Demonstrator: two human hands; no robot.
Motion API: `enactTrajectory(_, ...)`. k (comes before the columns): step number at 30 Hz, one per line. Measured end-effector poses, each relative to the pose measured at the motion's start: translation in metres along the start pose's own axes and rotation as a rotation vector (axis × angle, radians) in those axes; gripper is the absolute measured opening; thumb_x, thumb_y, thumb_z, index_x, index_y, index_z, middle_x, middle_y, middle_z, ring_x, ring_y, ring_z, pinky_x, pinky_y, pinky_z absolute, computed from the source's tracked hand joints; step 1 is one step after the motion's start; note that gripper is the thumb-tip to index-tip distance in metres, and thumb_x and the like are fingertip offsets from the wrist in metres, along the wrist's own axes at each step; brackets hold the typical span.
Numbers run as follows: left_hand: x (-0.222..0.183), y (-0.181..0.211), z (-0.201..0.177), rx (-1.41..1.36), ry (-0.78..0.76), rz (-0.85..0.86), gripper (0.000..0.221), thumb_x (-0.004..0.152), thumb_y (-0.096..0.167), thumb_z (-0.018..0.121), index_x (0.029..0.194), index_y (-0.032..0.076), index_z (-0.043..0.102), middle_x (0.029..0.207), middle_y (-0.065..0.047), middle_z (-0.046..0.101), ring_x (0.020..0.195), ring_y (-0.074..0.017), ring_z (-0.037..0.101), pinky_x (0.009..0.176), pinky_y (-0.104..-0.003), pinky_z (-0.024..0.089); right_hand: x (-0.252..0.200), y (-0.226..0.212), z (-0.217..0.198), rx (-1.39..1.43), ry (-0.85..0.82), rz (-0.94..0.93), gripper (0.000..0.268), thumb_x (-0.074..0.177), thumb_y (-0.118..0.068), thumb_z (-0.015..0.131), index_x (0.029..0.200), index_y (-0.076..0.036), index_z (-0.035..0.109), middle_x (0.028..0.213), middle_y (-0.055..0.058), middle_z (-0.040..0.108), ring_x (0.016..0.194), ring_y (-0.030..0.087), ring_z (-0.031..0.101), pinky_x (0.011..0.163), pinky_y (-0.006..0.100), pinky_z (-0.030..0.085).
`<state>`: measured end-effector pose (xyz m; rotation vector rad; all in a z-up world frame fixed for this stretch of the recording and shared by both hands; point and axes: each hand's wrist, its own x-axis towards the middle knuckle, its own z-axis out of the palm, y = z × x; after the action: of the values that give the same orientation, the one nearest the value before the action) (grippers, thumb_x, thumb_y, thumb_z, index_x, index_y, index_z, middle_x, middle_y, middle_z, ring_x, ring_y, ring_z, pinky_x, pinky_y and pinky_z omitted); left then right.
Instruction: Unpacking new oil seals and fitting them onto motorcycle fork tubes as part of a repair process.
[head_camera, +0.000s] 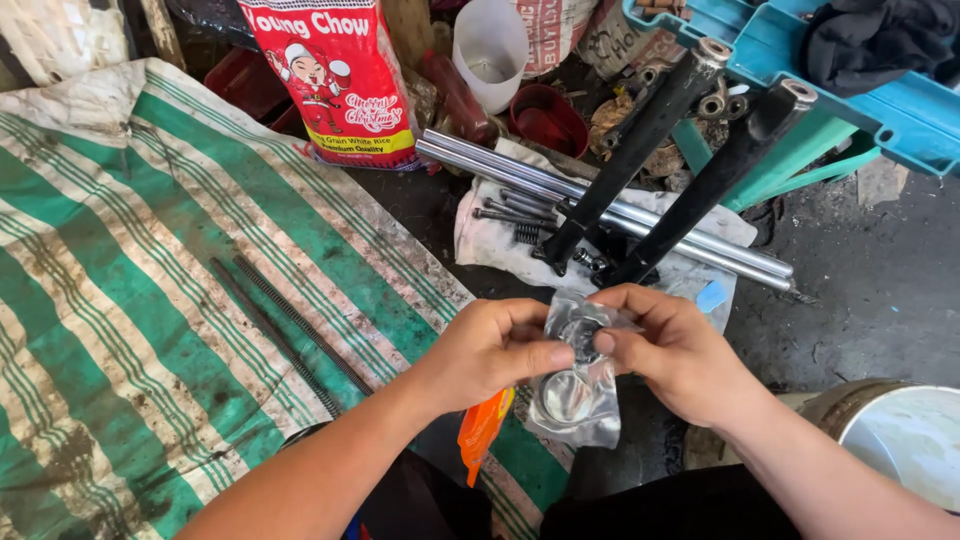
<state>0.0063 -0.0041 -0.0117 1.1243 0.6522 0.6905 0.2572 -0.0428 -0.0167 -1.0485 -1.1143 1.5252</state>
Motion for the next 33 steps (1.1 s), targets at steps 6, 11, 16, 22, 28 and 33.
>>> enactTrajectory(6,0.000,-0.002,0.005,0.093,0.044,-0.027,0.052,0.087,0.016,0.097,0.132,-0.004,0.077,0.098,-0.013,0.085,0.076,-0.0095,0.078,0.063,-0.023,0.064,0.006,0.001,0.007,0.157,0.028,0.055,0.047,0.087,0.002,0.085,0.130,0.015,0.068,0.099,0.015,0.064,0.073,0.025,0.079,0.063,0.052,0.077)
enactTrajectory(11,-0.001,0.006,0.004,0.170,0.066,0.066,0.059,0.087,0.013,0.096,0.139,-0.006,0.074,0.093,-0.012,0.084,0.066,-0.0078,0.072,0.055,-0.022,0.059,0.010,-0.007,0.010,0.269,-0.029,0.038,0.043,0.093,0.002,0.078,0.131,0.016,0.066,0.102,0.014,0.064,0.074,0.020,0.078,0.067,0.045,0.077)
enactTrajectory(16,-0.006,0.009,0.006,0.256,0.105,0.138,0.062,0.086,0.010,0.095,0.141,-0.008,0.072,0.089,-0.013,0.083,0.062,-0.0084,0.068,0.052,-0.023,0.056,0.009,-0.018,0.014,0.286,-0.073,0.016,0.041,0.097,0.002,0.073,0.133,0.018,0.066,0.098,0.014,0.065,0.075,0.020,0.080,0.070,0.044,0.077)
enactTrajectory(22,-0.007,0.017,0.011,0.128,0.096,0.191,0.054,0.088,0.018,0.093,0.133,-0.008,0.078,0.090,-0.013,0.083,0.063,-0.0067,0.070,0.049,-0.023,0.054,0.002,-0.017,0.007,0.237,-0.148,-0.095,0.041,0.099,0.002,0.070,0.137,0.017,0.064,0.093,0.016,0.069,0.078,0.019,0.078,0.071,0.038,0.072)
enactTrajectory(28,-0.011,0.017,0.011,0.122,0.075,0.238,0.053,0.089,0.013,0.092,0.134,-0.010,0.076,0.092,-0.019,0.082,0.062,-0.0103,0.070,0.047,-0.025,0.053,-0.004,-0.038,0.003,-0.016,-0.244,-0.226,0.055,0.086,0.005,0.082,0.137,0.018,0.068,0.098,0.023,0.078,0.080,0.020,0.077,0.065,0.036,0.070)
enactTrajectory(33,-0.010,0.012,0.006,0.223,0.145,0.344,0.058,0.090,0.006,0.089,0.144,-0.004,0.072,0.101,-0.022,0.086,0.055,-0.0159,0.074,0.044,-0.026,0.059,-0.004,-0.041,0.007,0.067,-0.248,-0.253,0.055,0.089,0.005,0.073,0.140,0.021,0.063,0.105,0.029,0.078,0.094,0.029,0.083,0.075,0.042,0.075)
